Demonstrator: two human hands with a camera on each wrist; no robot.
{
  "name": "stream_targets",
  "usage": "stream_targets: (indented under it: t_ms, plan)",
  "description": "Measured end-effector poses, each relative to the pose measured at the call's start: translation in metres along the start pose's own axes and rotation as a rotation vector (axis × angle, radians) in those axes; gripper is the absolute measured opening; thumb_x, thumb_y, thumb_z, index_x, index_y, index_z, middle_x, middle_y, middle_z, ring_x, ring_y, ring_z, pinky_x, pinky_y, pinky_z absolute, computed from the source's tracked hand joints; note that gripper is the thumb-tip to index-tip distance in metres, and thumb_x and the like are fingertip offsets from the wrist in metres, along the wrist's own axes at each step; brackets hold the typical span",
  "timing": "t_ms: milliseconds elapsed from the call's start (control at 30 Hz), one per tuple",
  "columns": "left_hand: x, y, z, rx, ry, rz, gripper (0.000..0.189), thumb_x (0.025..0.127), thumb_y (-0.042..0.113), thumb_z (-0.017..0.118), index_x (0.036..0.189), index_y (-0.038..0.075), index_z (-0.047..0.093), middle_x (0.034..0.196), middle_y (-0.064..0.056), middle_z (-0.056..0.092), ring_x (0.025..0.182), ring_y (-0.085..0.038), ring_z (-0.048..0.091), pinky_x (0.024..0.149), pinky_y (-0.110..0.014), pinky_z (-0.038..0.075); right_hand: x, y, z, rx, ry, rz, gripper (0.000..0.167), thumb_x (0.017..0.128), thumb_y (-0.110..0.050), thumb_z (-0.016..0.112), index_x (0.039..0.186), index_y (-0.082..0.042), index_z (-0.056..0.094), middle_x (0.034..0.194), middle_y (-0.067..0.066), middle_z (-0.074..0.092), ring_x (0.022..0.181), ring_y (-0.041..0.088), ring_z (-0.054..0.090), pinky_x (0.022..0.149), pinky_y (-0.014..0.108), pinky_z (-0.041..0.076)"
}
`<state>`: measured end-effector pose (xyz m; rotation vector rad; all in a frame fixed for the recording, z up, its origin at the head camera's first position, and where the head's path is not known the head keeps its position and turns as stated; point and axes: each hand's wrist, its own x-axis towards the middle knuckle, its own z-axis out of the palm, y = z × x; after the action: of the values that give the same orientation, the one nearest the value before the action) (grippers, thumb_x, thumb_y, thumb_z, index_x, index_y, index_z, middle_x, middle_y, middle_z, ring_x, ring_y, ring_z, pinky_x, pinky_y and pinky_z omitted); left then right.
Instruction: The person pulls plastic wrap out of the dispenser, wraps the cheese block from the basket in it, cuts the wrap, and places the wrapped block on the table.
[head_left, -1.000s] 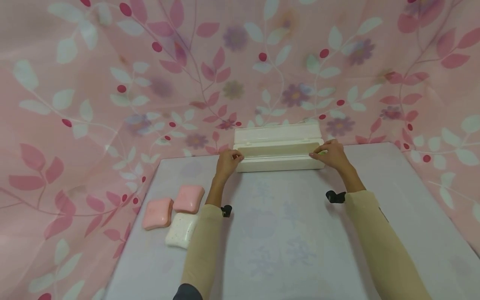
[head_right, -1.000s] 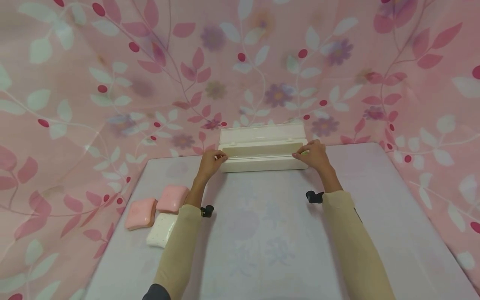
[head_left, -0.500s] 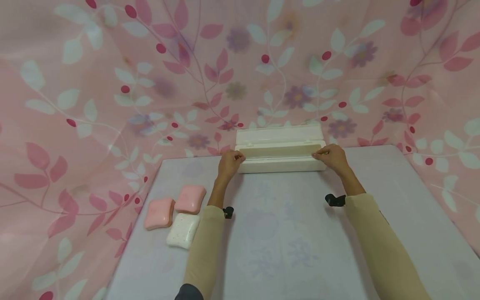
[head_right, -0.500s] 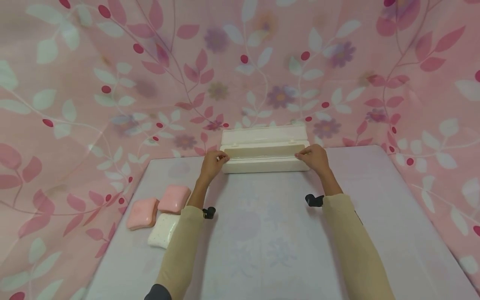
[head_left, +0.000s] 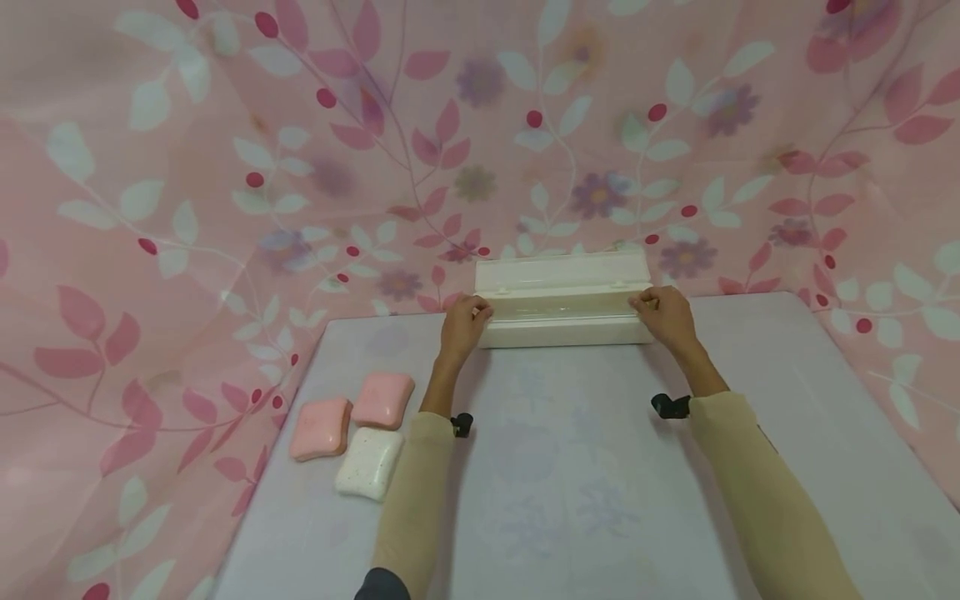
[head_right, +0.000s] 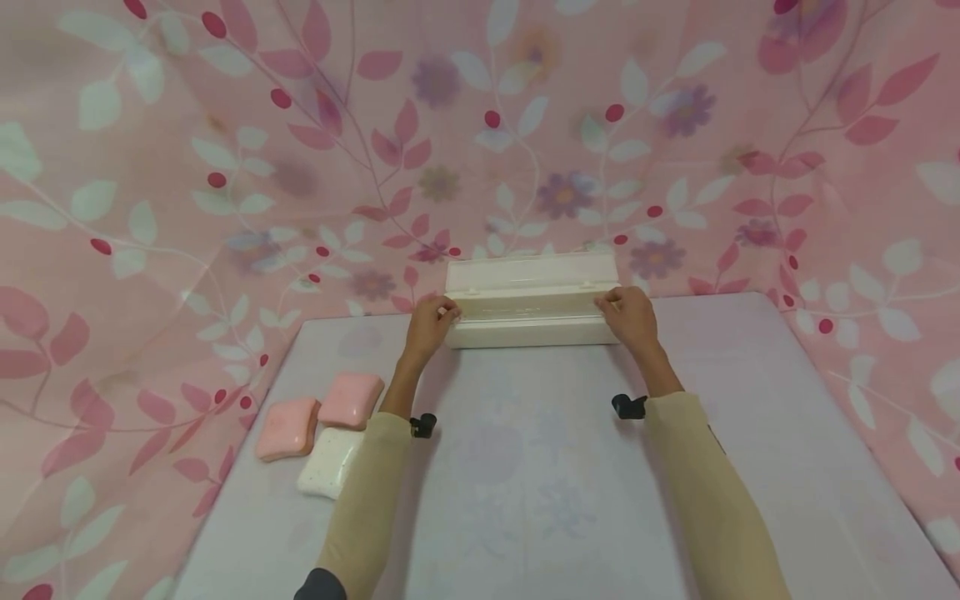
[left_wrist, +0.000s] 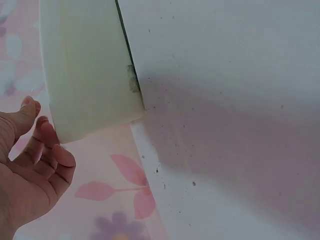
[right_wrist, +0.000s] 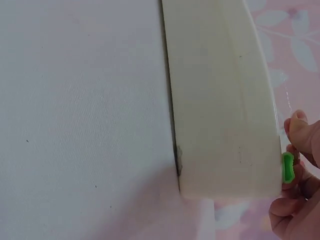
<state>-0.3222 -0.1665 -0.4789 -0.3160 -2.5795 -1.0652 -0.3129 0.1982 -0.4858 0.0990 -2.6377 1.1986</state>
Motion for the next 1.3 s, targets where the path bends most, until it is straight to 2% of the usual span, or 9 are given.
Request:
stream_targets:
  t_ms: [67, 233, 367, 533, 667, 900, 967, 1133, 1300]
  plan:
    - [0.001, 0.001, 0.0, -0.024, 0.003, 0.005, 0.006, 0.093, 0.009, 0.069, 0.093, 0.003, 0.072, 0.093, -0.01, 0.068, 0.079, -0.022, 0.062, 0.07, -0.037, 0.05, 0.0, 0.0, 0.001, -0.019, 0.025, -0.025, 0.029, 0.098, -0.024, 0.063, 0.101, 0.004, 0.069, 0.103, 0.024, 0.062, 0.086, 0.036, 0.056, 0.071, 0.049, 0.044]
    - [0.002, 0.005, -0.002, -0.154, -0.032, -0.016, 0.007, 0.097, 0.004, 0.06, 0.097, -0.001, 0.065, 0.094, -0.017, 0.07, 0.072, -0.025, 0.068, 0.063, -0.031, 0.052, 0.001, -0.002, 0.001, -0.041, 0.076, -0.069, 0.027, 0.101, -0.03, 0.058, 0.103, -0.004, 0.066, 0.104, 0.017, 0.065, 0.076, 0.031, 0.057, 0.062, 0.042, 0.042]
    - [0.001, 0.01, -0.006, -0.273, -0.041, -0.039, 0.01, 0.102, 0.005, 0.053, 0.099, -0.003, 0.059, 0.088, -0.019, 0.07, 0.07, -0.024, 0.069, 0.057, -0.029, 0.052, 0.004, -0.007, -0.002, 0.036, 0.078, -0.111, 0.024, 0.102, -0.028, 0.055, 0.105, -0.005, 0.062, 0.102, 0.016, 0.068, 0.069, 0.027, 0.065, 0.054, 0.029, 0.044]
    - [0.002, 0.02, -0.013, -0.374, -0.003, -0.004, 0.009, 0.101, 0.006, 0.054, 0.099, -0.002, 0.056, 0.086, -0.02, 0.07, 0.074, -0.028, 0.071, 0.06, -0.039, 0.057, 0.005, -0.019, -0.01, 0.146, 0.1, -0.153, 0.021, 0.102, -0.018, 0.055, 0.102, 0.001, 0.062, 0.089, 0.02, 0.068, 0.071, 0.03, 0.068, 0.054, 0.014, 0.046]
    - [0.003, 0.026, -0.018, -0.377, 0.008, 0.022, 0.008, 0.101, 0.005, 0.053, 0.098, -0.002, 0.056, 0.085, -0.022, 0.069, 0.076, -0.032, 0.07, 0.063, -0.041, 0.057, 0.003, -0.027, -0.016, 0.16, 0.106, -0.132, 0.019, 0.102, -0.017, 0.055, 0.103, 0.001, 0.063, 0.088, 0.018, 0.068, 0.073, 0.029, 0.068, 0.054, 0.014, 0.045]
    - [0.003, 0.035, -0.027, -0.37, 0.043, 0.08, 0.008, 0.101, 0.004, 0.053, 0.099, -0.003, 0.055, 0.085, -0.018, 0.068, 0.075, -0.03, 0.07, 0.066, -0.038, 0.057, -0.002, -0.046, -0.031, 0.182, 0.128, -0.133, 0.022, 0.102, -0.02, 0.054, 0.106, 0.0, 0.062, 0.09, 0.02, 0.067, 0.065, -0.004, 0.059, 0.05, 0.015, 0.044]
    - [0.004, 0.039, -0.031, -0.36, 0.056, 0.108, 0.009, 0.101, 0.005, 0.054, 0.1, -0.004, 0.055, 0.085, -0.016, 0.067, 0.075, -0.028, 0.07, 0.067, -0.036, 0.057, -0.003, -0.052, -0.037, 0.198, 0.139, -0.149, 0.02, 0.102, -0.019, 0.054, 0.106, 0.0, 0.062, 0.091, 0.02, 0.066, 0.063, -0.007, 0.057, 0.049, 0.015, 0.044]
    - [0.006, 0.054, -0.042, -0.324, 0.081, 0.164, 0.01, 0.101, 0.005, 0.053, 0.102, -0.004, 0.056, 0.087, -0.017, 0.066, 0.075, -0.025, 0.069, 0.069, -0.03, 0.057, -0.005, -0.064, -0.049, 0.207, 0.173, -0.191, 0.016, 0.101, -0.015, 0.055, 0.105, -0.001, 0.062, 0.09, 0.016, 0.065, 0.063, -0.003, 0.057, 0.05, 0.015, 0.044]
    - [0.006, 0.071, -0.058, -0.286, 0.104, 0.181, 0.016, 0.101, 0.007, 0.052, 0.109, -0.006, 0.058, 0.088, -0.016, 0.067, 0.077, -0.024, 0.069, 0.073, -0.027, 0.056, -0.005, -0.075, -0.061, 0.256, 0.193, -0.203, 0.018, 0.102, -0.016, 0.055, 0.107, 0.0, 0.061, 0.091, 0.013, 0.063, 0.066, -0.001, 0.06, 0.049, 0.015, 0.045]
